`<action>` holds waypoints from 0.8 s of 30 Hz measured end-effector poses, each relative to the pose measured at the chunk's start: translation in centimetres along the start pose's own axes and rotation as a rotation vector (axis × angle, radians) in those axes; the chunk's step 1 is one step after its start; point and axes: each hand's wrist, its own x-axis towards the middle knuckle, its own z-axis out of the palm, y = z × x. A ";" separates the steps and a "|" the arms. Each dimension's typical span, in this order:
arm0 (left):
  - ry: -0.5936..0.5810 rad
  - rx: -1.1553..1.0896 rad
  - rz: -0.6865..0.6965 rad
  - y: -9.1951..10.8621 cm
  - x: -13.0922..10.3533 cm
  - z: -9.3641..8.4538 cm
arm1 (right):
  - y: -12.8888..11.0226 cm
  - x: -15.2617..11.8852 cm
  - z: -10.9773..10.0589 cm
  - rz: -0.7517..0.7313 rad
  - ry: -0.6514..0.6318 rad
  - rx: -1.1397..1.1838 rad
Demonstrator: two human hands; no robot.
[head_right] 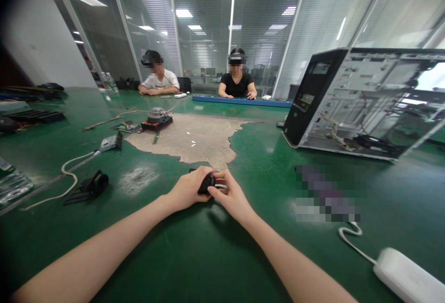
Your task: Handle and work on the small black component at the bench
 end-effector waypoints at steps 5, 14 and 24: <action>0.012 0.008 -0.006 0.0 0.0 0.1 | 0.3 0.2 0.0 -0.002 0.009 0.005; -0.001 0.023 0.008 0.0 0.1 0.0 | 0.3 0.1 -0.1 -0.002 -0.017 -0.008; 0.003 0.024 -0.002 0.0 0.1 0.0 | 0.5 0.3 -0.1 0.019 0.024 -0.011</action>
